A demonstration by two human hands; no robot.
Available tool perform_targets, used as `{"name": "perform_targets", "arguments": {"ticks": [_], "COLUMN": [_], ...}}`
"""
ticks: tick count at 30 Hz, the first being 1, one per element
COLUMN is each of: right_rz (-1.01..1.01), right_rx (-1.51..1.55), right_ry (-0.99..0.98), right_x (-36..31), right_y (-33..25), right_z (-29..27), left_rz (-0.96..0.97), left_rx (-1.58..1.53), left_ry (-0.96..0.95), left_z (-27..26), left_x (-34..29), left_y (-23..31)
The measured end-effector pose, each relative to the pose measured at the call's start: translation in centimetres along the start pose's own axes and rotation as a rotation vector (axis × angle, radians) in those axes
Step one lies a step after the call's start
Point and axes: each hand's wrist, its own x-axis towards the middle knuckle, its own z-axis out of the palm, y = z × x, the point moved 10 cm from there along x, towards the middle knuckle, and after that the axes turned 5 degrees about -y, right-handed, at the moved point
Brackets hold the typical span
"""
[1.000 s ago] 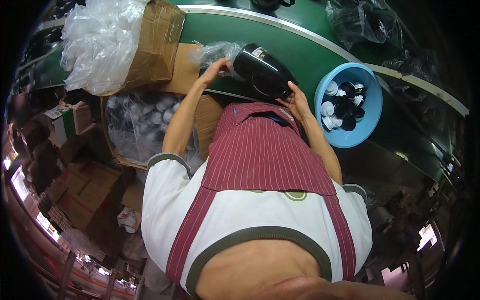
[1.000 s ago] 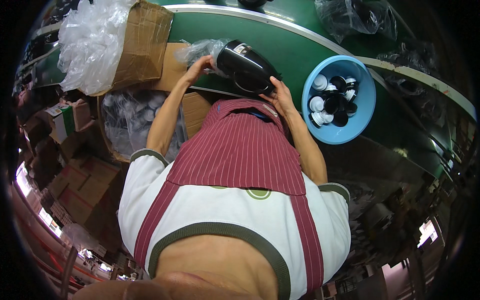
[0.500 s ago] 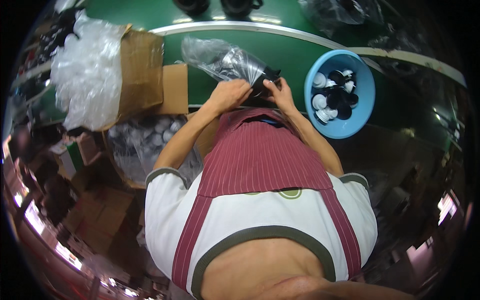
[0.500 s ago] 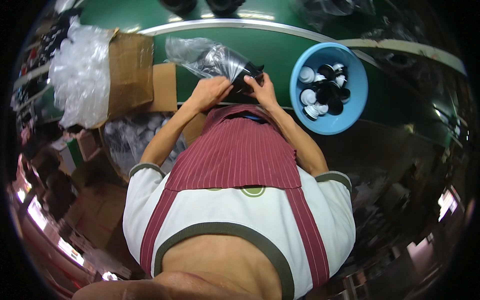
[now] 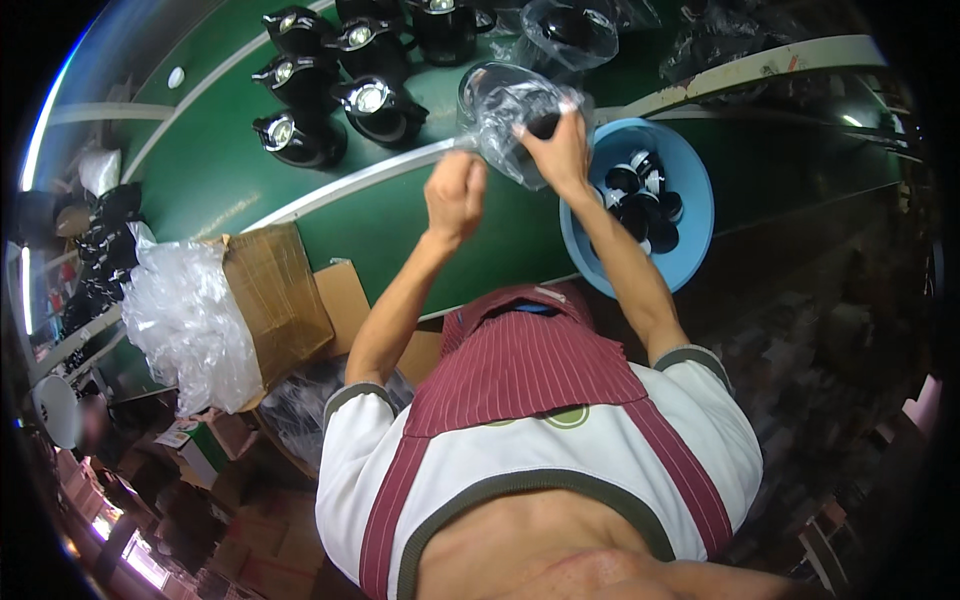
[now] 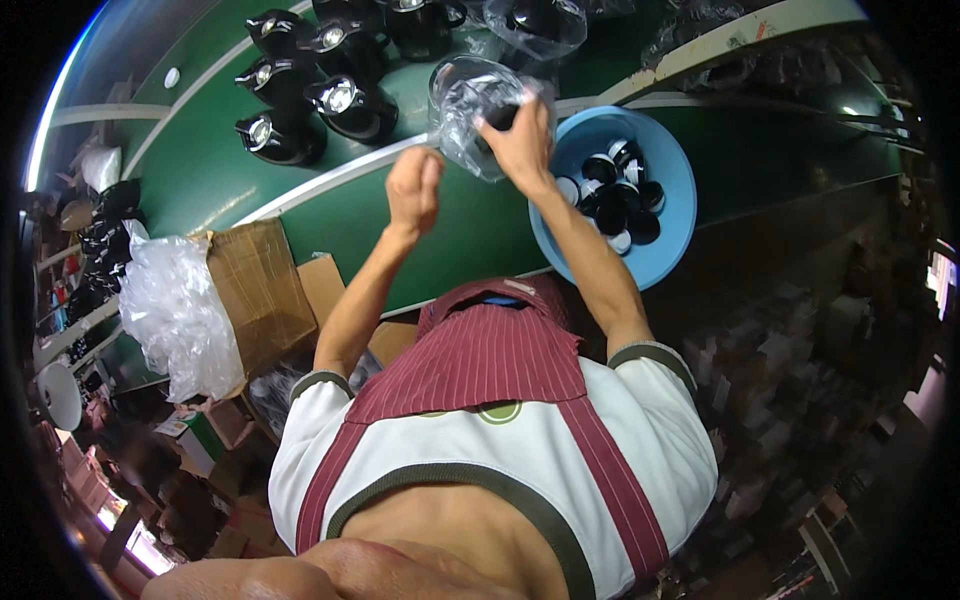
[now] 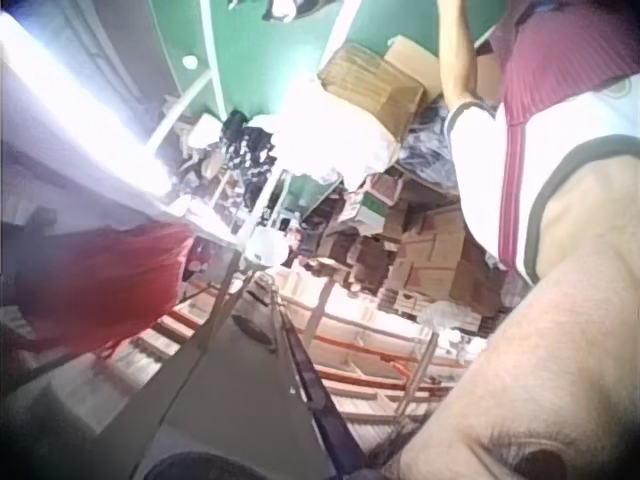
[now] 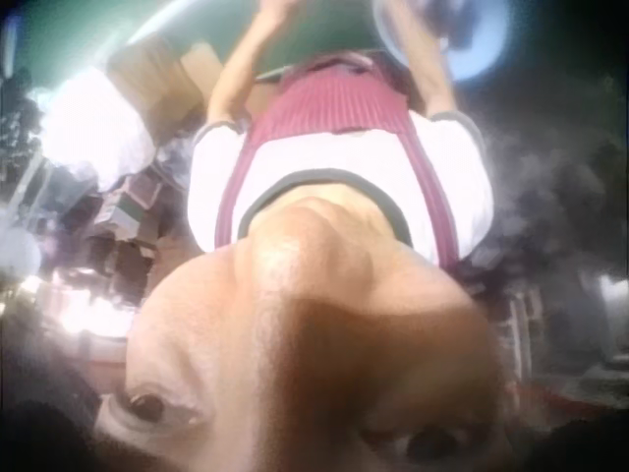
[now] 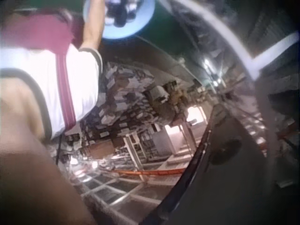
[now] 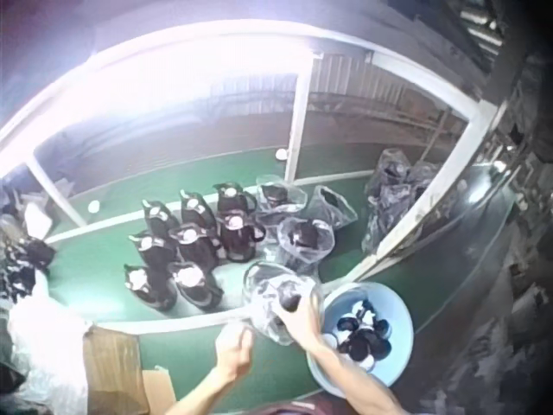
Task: The person repeatedly picks up black kettle-like appliances from a green workbench, places them into clear plastic bags, and sets the packaged units aside. The person also handles small white and black components from a blue basin, placing them into the bags with the appliances.
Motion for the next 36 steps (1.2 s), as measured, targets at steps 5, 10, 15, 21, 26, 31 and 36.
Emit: {"name": "perform_targets", "arguments": {"ticks": [5, 10, 15, 21, 26, 31, 36], "right_rz": [-0.202, -0.668, -0.089, -0.071, -0.216, -0.053, -0.307], "right_rx": [-0.425, -0.161, -0.118, -0.398, -0.86, -0.56, -0.015], "right_ry": [-0.238, 0.066, 0.001, -0.373, -0.62, -0.407, -0.044], "right_x": [10.4, 6.0, 0.7, -6.0, -7.5, -6.6, -7.0], "right_y": [-7.5, -13.8, 3.9, 14.6, 18.2, 11.8, -2.6], "right_z": [4.6, -1.2, -8.8, -4.3, 3.7, -3.4, -11.1], "left_rz": [-0.15, -0.533, -0.893, -0.486, -0.186, -0.119, -0.393], "left_rx": [-0.027, -0.414, -0.72, -1.46, -1.205, -0.265, -0.035], "left_ry": [0.165, -0.181, -0.301, -0.211, -0.213, 0.111, -0.107], "left_z": [-1.2, 5.7, 11.1, 6.8, -3.9, -15.2, -11.9], "left_x": [13.2, 22.1, 23.6, 28.4, 26.1, 11.7, -2.6], "left_y": [-9.3, -23.0, -21.1, -19.0, -7.4, 3.0, 2.7]}}
